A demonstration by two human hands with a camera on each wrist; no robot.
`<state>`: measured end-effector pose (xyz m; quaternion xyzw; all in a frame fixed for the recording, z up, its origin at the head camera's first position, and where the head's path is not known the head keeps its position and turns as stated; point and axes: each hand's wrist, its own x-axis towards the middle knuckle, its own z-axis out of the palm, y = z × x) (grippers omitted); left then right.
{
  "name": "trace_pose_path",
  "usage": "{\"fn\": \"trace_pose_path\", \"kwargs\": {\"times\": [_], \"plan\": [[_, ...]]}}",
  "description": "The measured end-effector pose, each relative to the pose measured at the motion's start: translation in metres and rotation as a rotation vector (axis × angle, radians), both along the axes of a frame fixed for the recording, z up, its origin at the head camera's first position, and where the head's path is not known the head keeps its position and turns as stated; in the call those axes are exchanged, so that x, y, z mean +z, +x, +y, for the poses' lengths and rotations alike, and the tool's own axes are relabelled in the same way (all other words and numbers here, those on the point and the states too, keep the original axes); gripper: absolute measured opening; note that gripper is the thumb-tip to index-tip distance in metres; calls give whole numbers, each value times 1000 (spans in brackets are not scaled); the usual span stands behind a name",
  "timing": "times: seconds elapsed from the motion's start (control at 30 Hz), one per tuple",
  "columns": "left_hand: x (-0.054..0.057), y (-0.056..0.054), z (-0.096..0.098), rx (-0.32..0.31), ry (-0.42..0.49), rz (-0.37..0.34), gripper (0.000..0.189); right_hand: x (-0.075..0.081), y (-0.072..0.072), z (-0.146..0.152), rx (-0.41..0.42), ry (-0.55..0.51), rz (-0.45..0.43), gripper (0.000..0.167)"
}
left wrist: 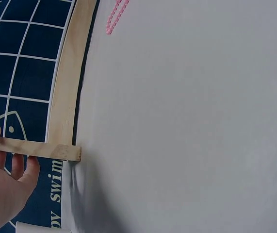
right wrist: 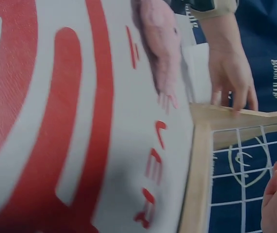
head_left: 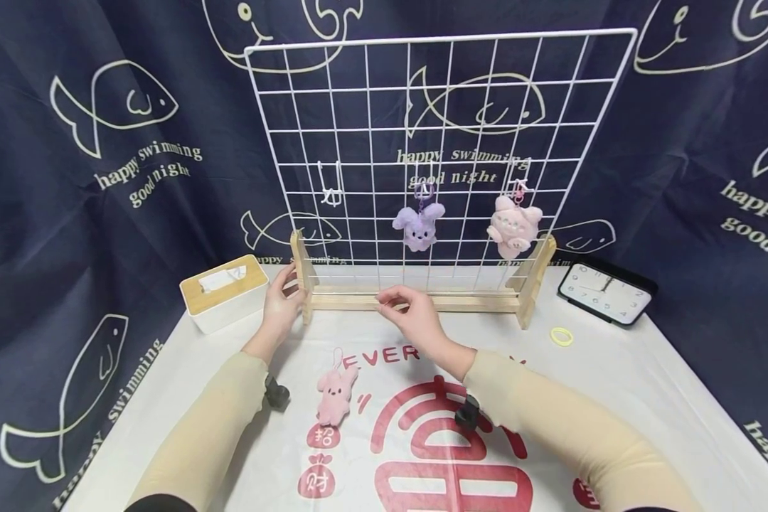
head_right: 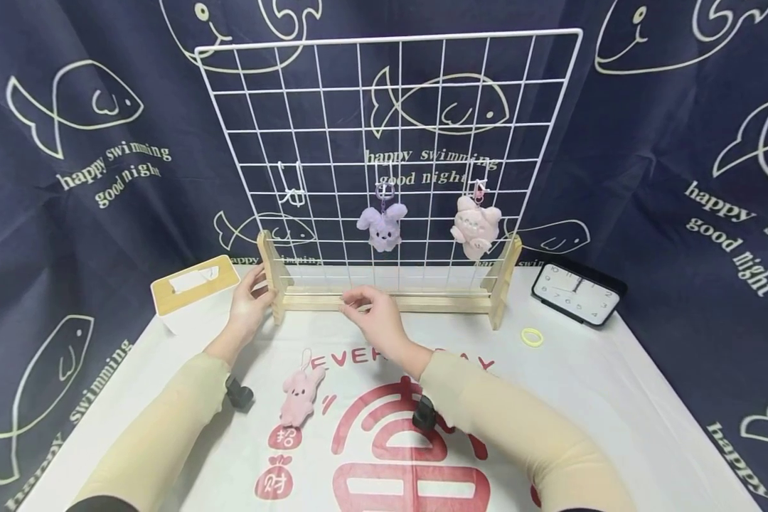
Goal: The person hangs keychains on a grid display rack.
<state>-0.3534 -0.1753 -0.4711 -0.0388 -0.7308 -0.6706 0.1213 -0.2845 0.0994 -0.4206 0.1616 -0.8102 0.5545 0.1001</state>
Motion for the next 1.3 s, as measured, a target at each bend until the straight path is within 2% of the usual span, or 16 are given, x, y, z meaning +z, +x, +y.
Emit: {"fn": "trace_pose_path", "kwargs": {"times": [0.27, 0.57, 0.73, 0.77, 0.9, 0.97, 1.0, 1.1, 1.3], "plan": [[0, 0, 0, 1, -14, 5, 67, -21, 3, -17, 55, 35, -41, 14], [1, -2, 1, 10, -21, -6, 67, -32, -1, -37, 177, 150, -129, 14], [2, 0, 2, 3, -12, -18, 66, -37, -4, -47, 189, 214, -182, 11], [6, 3, 2, -2, -13, -23, 66, -38, -4, -49, 189, 231, -197, 11], [6, 3, 2, -5, -14, -32, 68, -45, -8, -53, 192, 291, -229, 11], [5, 3, 1, 2, -15, -25, 68, -49, -11, -55, 192, 322, -234, 11], [1, 0, 0, 7, -14, -19, 68, -50, -13, -56, 190, 336, -233, 11], [2, 0, -1, 9, -13, -13, 67, -52, -17, -61, 183, 371, -241, 11], [2, -2, 1, 11, -18, -10, 67, -57, -21, -65, 182, 386, -246, 9]]}}
